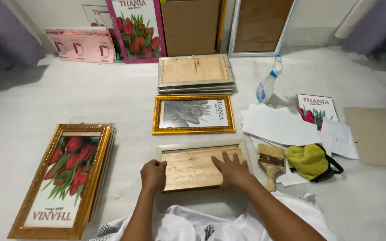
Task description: Cleaning and assembling picture frames by inserting backing boards.
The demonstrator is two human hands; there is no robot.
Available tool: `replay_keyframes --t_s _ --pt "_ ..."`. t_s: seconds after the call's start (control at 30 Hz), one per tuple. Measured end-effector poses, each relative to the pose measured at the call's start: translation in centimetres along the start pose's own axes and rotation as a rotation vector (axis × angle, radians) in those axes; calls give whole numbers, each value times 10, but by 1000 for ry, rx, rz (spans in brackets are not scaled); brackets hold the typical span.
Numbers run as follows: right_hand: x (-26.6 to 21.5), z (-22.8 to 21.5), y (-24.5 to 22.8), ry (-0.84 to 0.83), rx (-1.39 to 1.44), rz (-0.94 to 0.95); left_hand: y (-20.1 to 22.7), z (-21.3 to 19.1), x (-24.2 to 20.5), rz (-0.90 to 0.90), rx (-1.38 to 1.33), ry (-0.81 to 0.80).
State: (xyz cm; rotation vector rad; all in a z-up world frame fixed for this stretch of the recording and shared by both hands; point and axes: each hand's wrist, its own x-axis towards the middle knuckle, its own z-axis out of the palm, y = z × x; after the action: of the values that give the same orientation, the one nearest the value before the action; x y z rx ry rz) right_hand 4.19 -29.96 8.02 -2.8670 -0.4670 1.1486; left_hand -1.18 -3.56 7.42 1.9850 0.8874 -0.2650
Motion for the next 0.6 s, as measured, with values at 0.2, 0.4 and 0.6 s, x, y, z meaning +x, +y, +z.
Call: replay_keyframes --t_s 0.2,0.4,0.6 --pt "-13 -8 -9 32 -6 -6 -32 6 52 179 546 -40" --pt "26 23 10 119 -64 21 13 24 -28 461 953 -370" --pt "4 12 -1 93 -81 38 -36 85 13 718 896 -121"
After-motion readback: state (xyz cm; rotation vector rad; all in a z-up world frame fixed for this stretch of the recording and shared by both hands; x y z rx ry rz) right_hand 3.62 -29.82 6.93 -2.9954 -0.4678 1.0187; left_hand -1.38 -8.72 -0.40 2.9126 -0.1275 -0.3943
